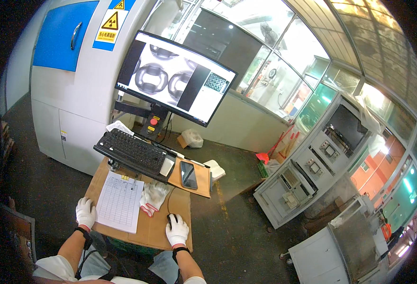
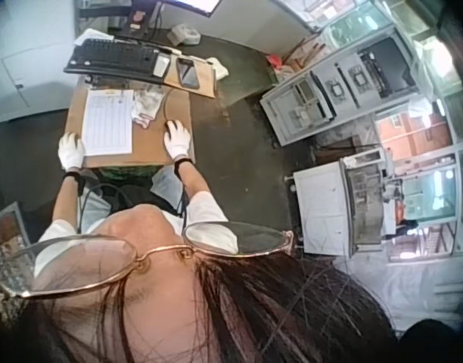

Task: Inspecting metal rings by placing them into a machine and checking the results on a monitor.

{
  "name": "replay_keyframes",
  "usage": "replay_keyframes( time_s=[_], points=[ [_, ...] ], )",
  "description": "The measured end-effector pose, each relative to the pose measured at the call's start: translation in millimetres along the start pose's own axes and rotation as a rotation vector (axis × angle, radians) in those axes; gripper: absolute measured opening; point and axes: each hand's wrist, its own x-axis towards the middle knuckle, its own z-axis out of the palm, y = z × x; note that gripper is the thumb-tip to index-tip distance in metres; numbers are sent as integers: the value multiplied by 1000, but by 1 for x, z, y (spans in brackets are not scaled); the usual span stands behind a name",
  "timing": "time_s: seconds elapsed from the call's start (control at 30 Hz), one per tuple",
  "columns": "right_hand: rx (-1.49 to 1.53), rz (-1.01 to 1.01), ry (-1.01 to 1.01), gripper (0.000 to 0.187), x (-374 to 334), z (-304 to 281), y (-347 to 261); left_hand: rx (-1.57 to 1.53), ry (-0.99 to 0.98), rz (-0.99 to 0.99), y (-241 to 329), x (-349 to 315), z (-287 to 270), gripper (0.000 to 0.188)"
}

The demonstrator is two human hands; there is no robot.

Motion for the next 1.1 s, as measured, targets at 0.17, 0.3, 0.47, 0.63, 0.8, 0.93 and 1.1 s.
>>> replay_keyframes(
  time_s=[0.17,0.3,0.47,0.63,0.8,0.93,1.1],
  points=[
    [-34,6,4,49,-1,-1,1,-19,-16,-2,4,1,-3,29],
    [-8,3,25,48,-1,0,2,-34,-30,-9,6,2,-7,28],
    [-3,-16,64,47,0,-1,0,-12,-29,-23,4,1,-4,30],
    [-4,-10,61,47,0,1,1,-10,-40,-8,-5,0,4,33],
    [-17,-9,39,47,-1,2,2,-3,-34,-7,-5,-1,6,33],
    [-17,-8,48,47,-2,4,4,-7,-55,-22,2,1,-2,33],
    [-13,-3,41,46,-1,2,2,-5,-39,-9,-5,0,5,33]
  ],
)
